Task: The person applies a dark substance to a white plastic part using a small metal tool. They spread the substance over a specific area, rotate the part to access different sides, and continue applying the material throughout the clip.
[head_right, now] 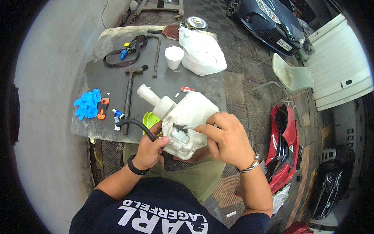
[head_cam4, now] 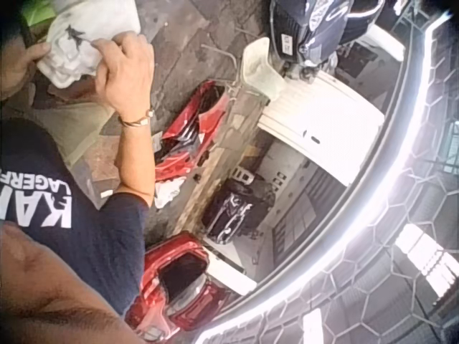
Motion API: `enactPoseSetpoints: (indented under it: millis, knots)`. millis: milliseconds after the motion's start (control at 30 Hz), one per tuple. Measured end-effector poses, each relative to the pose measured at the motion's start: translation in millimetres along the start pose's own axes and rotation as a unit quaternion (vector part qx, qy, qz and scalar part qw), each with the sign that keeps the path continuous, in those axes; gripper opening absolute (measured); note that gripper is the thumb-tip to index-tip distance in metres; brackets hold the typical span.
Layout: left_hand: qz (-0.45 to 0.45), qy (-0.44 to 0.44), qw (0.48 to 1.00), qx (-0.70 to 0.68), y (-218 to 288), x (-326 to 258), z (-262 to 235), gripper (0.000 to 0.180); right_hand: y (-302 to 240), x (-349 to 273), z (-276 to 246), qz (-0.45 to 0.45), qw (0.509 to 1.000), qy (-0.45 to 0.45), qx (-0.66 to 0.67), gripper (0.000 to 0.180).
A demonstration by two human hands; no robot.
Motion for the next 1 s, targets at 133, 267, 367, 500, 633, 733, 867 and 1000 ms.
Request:
enactPoseSetpoints:
  millis: [133,267,367,500,633,733,867,1000]
  knots:
    - [0.01,-0.002,1.0,0.012,-1.7,-1.8,-1.4,0.072,-4.5,4.7,-6.2,-0.007,1.0,-0.022,-0.014,0.032]
    - [0.016,0.002,1.0,0.009,1.1,-3.2,1.9,0.069,-8.6,7.0,-7.9,-0.005,0.999,-0.034,-0.023,0.031]
    - [0.007,0.0,0.999,0.035,0.2,-4.8,-0.8,0.07,-11.4,7.4,-11.5,-0.004,0.999,-0.039,-0.03,0.03]
    - [-0.007,-0.007,1.0,0.027,5.1,-6.3,2.9,0.071,-15.1,5.7,-17.8,0.003,0.998,-0.042,-0.041,0.031]
    - [-0.02,0.001,0.999,0.032,4.1,-7.6,3.9,0.078,-14.7,4.4,-20.0,-0.005,0.999,-0.035,-0.034,0.031]
    - [-0.016,0.0,0.999,0.04,-1.0,-8.2,0.6,0.075,-16.6,4.1,-19.4,-0.002,0.999,-0.035,-0.027,0.032]
    - [0.003,-0.01,1.0,0.022,0.7,-7.6,1.8,0.07,-16.1,2.5,-12.9,0.003,0.999,-0.036,-0.021,0.033]
    - [0.004,-0.015,1.0,0.013,-0.1,-7.4,1.3,0.069,-12.8,1.5,-9.3,-0.007,0.999,-0.035,-0.026,0.033]
Point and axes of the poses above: each hand's wrist, its own x-axis towards the middle knuckle, its own z-axis out of the palm, y = z × x, the point moved 4 cm from there along x, towards the middle knuckle, and after that the axes turned 15 degrees about -y, right-handed, at the moved point
